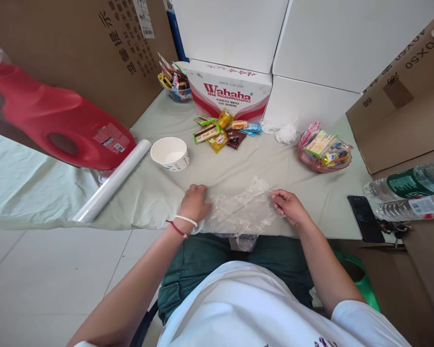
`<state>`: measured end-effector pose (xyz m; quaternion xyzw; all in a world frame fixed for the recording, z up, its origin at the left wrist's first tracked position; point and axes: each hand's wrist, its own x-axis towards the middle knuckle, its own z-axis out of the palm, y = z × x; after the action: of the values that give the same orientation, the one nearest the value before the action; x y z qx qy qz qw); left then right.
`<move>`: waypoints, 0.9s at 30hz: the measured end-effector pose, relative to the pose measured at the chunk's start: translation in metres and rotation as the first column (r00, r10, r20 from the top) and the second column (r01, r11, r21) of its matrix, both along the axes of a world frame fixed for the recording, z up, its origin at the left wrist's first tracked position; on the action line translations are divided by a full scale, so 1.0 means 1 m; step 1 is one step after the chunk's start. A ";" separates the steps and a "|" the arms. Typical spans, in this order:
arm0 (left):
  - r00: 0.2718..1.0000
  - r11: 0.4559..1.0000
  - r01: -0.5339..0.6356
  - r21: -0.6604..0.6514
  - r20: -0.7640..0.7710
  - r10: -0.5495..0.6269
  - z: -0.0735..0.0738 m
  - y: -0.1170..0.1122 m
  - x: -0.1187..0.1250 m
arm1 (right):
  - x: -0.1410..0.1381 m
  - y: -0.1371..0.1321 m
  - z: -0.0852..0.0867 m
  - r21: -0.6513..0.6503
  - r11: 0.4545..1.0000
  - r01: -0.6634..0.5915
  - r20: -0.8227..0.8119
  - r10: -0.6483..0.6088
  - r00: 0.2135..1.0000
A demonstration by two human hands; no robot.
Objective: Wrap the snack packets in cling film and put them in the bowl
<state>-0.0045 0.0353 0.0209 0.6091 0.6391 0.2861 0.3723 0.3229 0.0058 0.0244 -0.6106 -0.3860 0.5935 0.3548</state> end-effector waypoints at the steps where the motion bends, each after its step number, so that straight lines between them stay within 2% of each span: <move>1: 0.992 0.990 -0.062 0.130 -0.104 0.076 0.002 -0.004 0.005 | -0.005 0.000 -0.002 0.011 1.000 0.002 0.010 -0.002 1.000; 2: 0.981 0.966 -0.082 0.246 -0.151 0.122 0.005 -0.011 0.012 | -0.010 0.000 -0.003 0.023 1.000 0.004 0.019 -0.005 1.000; 3: 0.981 0.941 -0.056 0.335 -0.155 0.113 0.007 -0.018 0.020 | -0.015 0.000 -0.005 0.036 0.999 0.005 0.026 -0.006 1.000; 4: 0.990 0.919 0.017 0.394 -0.137 0.040 0.009 -0.026 0.029 | -0.019 0.000 -0.005 0.048 0.999 0.005 0.030 -0.007 1.000; 5: 0.989 0.896 0.138 0.422 -0.111 -0.100 0.009 -0.034 0.038 | -0.023 0.001 -0.006 0.060 0.998 0.003 0.032 -0.005 0.999; 7: 0.904 0.818 0.404 0.409 -0.043 -0.424 0.006 -0.044 0.056 | -0.027 0.003 -0.005 0.084 0.996 -0.009 0.034 0.006 0.999; 8: 0.847 0.782 0.491 0.384 -0.001 -0.531 0.003 -0.046 0.063 | -0.027 0.005 -0.005 0.097 0.995 -0.020 0.036 0.017 0.999; 9: 0.815 0.772 0.527 0.357 0.046 -0.578 0.000 -0.046 0.070 | -0.027 0.007 -0.005 0.106 0.994 -0.033 0.039 0.029 0.999; 11: 0.836 0.836 0.462 0.296 0.169 -0.521 -0.009 -0.041 0.078 | -0.024 0.012 -0.004 0.116 0.992 -0.052 0.057 0.046 0.997; 14: 0.876 0.955 0.252 0.155 0.384 -0.293 -0.016 -0.026 0.078 | -0.015 0.020 -0.005 0.131 0.990 -0.058 0.101 0.044 0.994; 16: 0.902 0.989 0.127 0.069 0.407 -0.144 -0.018 -0.016 0.073 | -0.007 0.025 -0.007 0.143 0.988 -0.060 0.139 0.039 0.989; 19: 0.976 0.998 0.037 0.060 0.214 -0.049 -0.017 0.000 0.063 | 0.004 0.033 -0.013 0.170 0.981 -0.089 0.212 0.052 0.976; 22: 0.999 0.986 0.042 0.164 0.002 -0.042 -0.018 0.011 0.052 | 0.016 0.048 -0.020 0.238 0.960 -0.151 0.352 0.060 0.934; 25: 0.994 0.953 0.069 0.294 -0.102 -0.040 -0.016 0.012 0.045 | 0.026 0.067 -0.018 0.287 0.927 -0.242 0.555 0.045 0.830; 27: 0.991 0.934 0.126 0.336 -0.077 -0.106 -0.013 0.009 0.044 | 0.028 0.076 -0.009 0.346 0.895 -0.282 0.696 -0.043 0.717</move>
<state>0.0399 0.0440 0.0080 0.7088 0.5534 0.3520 0.2595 0.3507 0.0821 0.0155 -0.6658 -0.6497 0.2471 0.2712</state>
